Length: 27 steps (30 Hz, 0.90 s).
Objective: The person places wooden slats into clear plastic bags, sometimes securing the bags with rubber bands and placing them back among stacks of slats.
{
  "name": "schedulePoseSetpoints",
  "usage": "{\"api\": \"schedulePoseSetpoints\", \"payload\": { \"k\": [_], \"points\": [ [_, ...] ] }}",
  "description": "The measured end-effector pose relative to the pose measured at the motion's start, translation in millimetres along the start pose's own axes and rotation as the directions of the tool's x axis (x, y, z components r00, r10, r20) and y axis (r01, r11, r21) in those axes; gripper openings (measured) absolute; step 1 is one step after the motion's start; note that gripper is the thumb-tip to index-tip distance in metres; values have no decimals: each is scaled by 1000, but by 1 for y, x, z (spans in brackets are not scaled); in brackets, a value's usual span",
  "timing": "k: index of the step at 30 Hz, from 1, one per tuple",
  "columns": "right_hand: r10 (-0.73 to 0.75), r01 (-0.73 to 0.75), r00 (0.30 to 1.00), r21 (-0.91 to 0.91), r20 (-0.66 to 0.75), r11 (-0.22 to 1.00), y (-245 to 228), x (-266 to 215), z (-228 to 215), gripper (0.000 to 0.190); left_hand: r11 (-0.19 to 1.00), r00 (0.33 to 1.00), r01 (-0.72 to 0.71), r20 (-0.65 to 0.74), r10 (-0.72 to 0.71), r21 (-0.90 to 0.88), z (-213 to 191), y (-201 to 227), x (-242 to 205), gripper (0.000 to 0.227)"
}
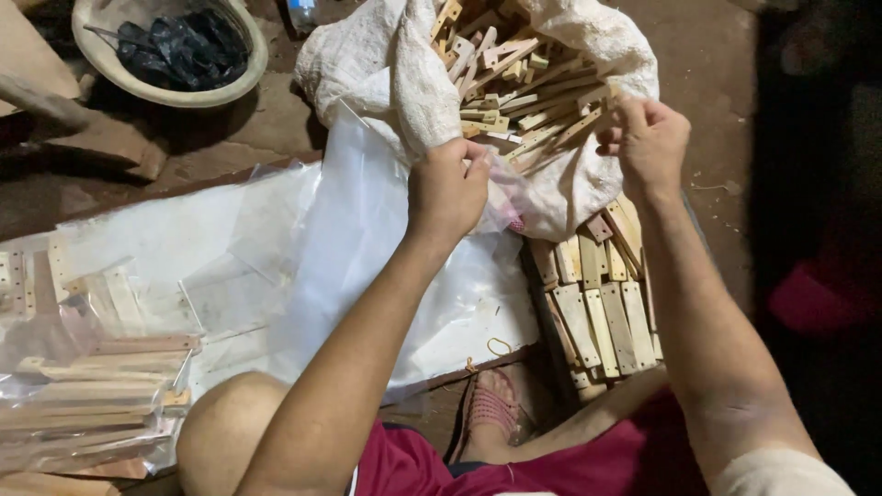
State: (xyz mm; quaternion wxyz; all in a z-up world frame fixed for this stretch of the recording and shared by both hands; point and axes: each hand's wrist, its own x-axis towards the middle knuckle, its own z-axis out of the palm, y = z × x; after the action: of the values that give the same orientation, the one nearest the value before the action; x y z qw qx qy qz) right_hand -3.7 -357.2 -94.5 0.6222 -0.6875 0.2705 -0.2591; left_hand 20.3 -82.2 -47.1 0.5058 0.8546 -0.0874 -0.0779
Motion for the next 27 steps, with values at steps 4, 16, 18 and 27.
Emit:
{"api": "schedulePoseSetpoints", "payload": {
  "k": [4,16,18,27],
  "points": [
    [-36,-5,987,253,157,967,-88,-30,-35,20,995,997,-78,21,77,57,10,8,6,11],
    [2,-139,931,350,366,926,-158,-121,-37,17,996,996,-81,-36,81,-25,5,11,-1,16],
    [186,-286,905,224,382,932,-141,-119,-18,18,999,999,-41,-23,41,1,1,11,-4,19],
    [160,98,831,-423,532,901,-51,-121,61,41,996,999,-31,-33,28,-83,2,-8,-1,13]
  ]
}}
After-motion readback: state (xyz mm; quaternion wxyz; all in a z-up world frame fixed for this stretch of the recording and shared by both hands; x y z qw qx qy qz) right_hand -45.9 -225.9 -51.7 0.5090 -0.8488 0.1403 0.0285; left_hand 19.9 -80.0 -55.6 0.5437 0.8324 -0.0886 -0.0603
